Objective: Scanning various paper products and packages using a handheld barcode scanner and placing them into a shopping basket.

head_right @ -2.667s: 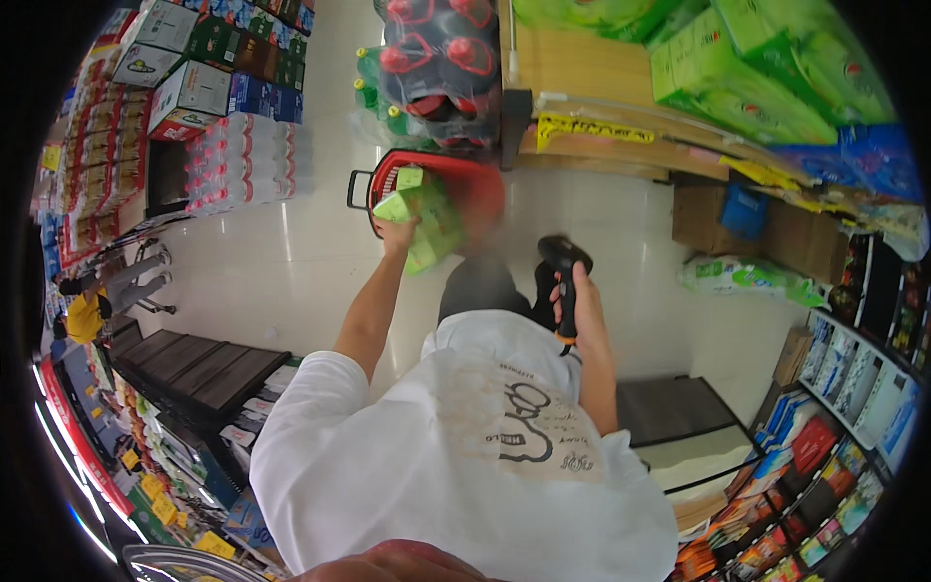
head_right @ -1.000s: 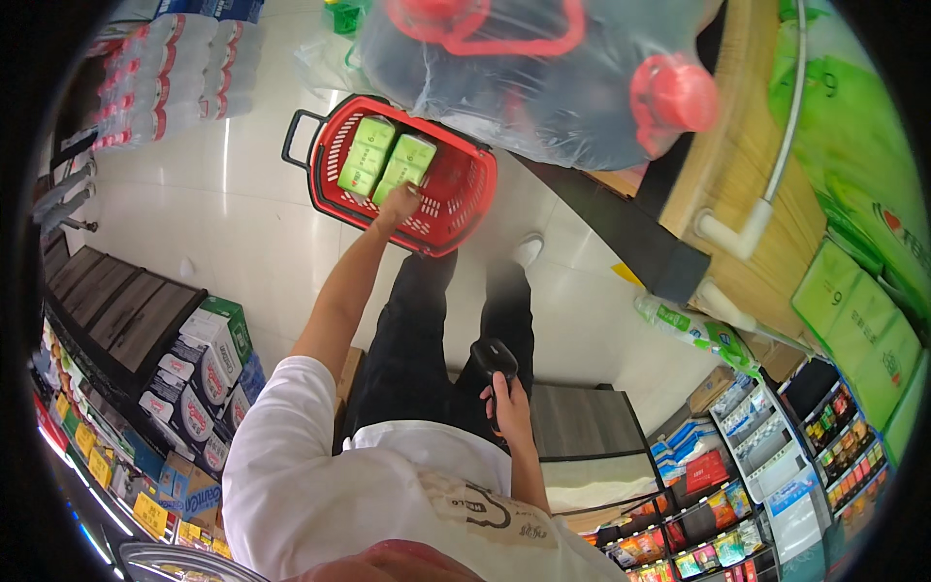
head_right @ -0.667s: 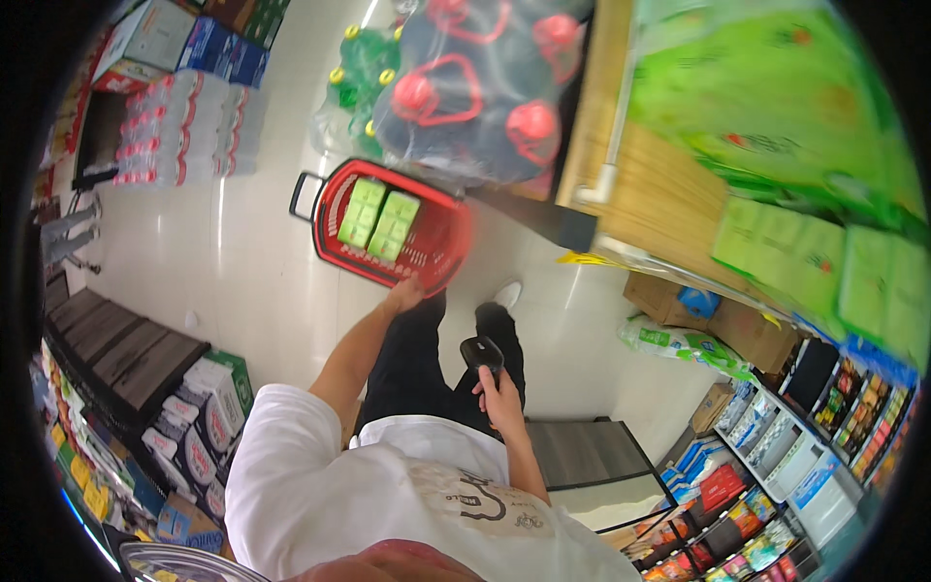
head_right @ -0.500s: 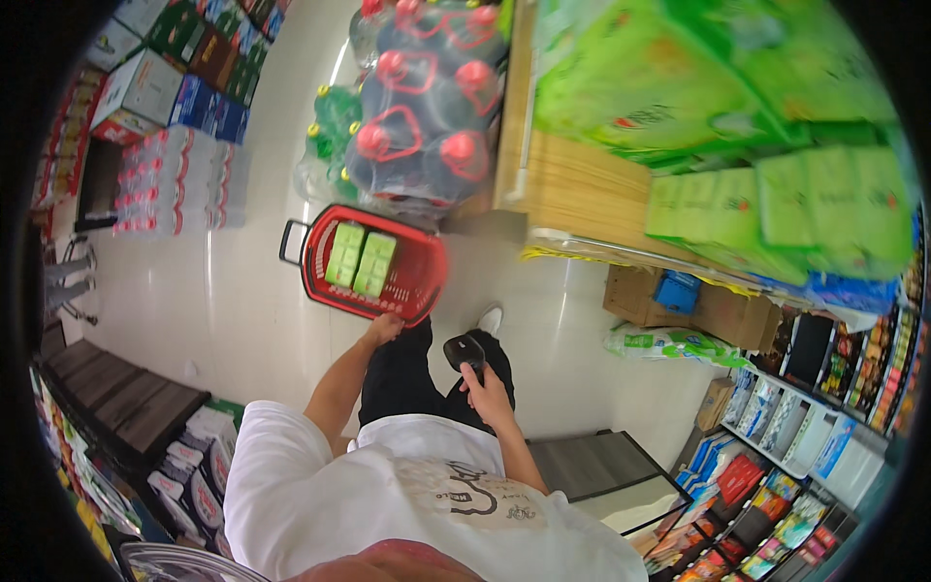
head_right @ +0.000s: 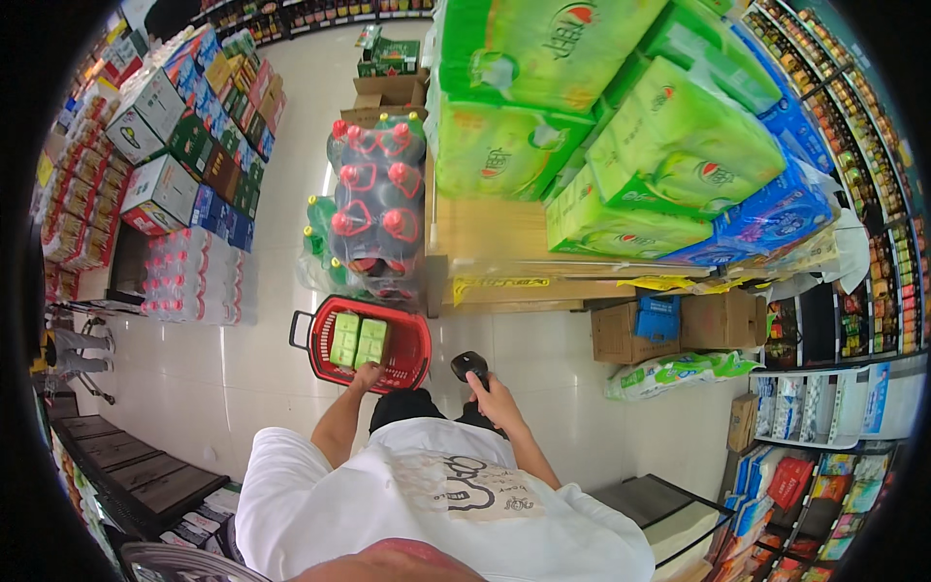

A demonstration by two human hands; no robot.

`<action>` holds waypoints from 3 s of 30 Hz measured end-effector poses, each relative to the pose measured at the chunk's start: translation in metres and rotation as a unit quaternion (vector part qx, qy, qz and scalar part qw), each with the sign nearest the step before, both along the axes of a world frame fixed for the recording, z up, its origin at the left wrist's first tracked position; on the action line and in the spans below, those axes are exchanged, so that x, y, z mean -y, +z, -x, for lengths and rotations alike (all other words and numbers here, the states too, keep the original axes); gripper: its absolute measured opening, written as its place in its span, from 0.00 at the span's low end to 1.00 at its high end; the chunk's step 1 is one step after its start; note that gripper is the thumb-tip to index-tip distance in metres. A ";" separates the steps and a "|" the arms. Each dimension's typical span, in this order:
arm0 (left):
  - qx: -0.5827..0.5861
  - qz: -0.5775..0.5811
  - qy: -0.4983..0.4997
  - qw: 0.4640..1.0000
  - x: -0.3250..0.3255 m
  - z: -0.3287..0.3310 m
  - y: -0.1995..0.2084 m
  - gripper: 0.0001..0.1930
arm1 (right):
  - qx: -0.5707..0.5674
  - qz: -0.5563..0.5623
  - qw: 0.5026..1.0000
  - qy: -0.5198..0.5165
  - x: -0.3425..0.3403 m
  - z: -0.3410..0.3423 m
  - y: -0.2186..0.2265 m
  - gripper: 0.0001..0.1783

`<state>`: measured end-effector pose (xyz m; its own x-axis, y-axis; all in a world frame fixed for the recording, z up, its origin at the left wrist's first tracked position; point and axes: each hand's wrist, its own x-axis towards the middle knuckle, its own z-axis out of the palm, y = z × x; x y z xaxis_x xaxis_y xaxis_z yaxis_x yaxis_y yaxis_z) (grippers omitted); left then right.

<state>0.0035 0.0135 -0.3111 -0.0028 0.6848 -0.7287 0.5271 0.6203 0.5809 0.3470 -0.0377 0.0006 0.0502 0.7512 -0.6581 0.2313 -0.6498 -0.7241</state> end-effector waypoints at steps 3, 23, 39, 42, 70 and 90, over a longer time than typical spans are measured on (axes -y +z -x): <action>0.082 -0.030 0.025 0.996 0.003 -0.036 0.000 0.14 | 0.000 -0.030 1.000 -0.004 0.002 -0.025 0.003 0.27; 0.386 -0.470 -0.038 0.793 -0.150 -0.324 0.459 0.08 | 0.098 -0.408 0.866 -0.272 -0.053 -0.200 0.093 0.16; 0.254 -0.597 0.007 0.761 -0.258 -0.433 0.577 0.54 | 0.061 -0.370 0.896 -0.236 0.011 -0.221 0.097 0.11; 0.196 -0.597 0.014 0.778 -0.241 -0.439 0.583 0.53 | 0.050 -0.367 0.894 -0.251 0.016 -0.221 0.092 0.11; 0.424 -0.667 0.179 0.585 -0.131 -0.355 0.575 0.43 | 0.120 -0.321 0.888 -0.306 0.084 -0.146 0.068 0.10; 0.761 0.014 0.243 0.602 0.032 -0.137 0.291 0.34 | -0.095 -0.418 0.883 -0.190 0.063 -0.071 0.151 0.22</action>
<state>0.1403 -0.0182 -0.0200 0.4882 0.8594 -0.1518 -0.8485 0.5081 0.1476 0.4179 -0.1004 0.1513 0.3512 0.9314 0.0961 -0.0647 0.1265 -0.9898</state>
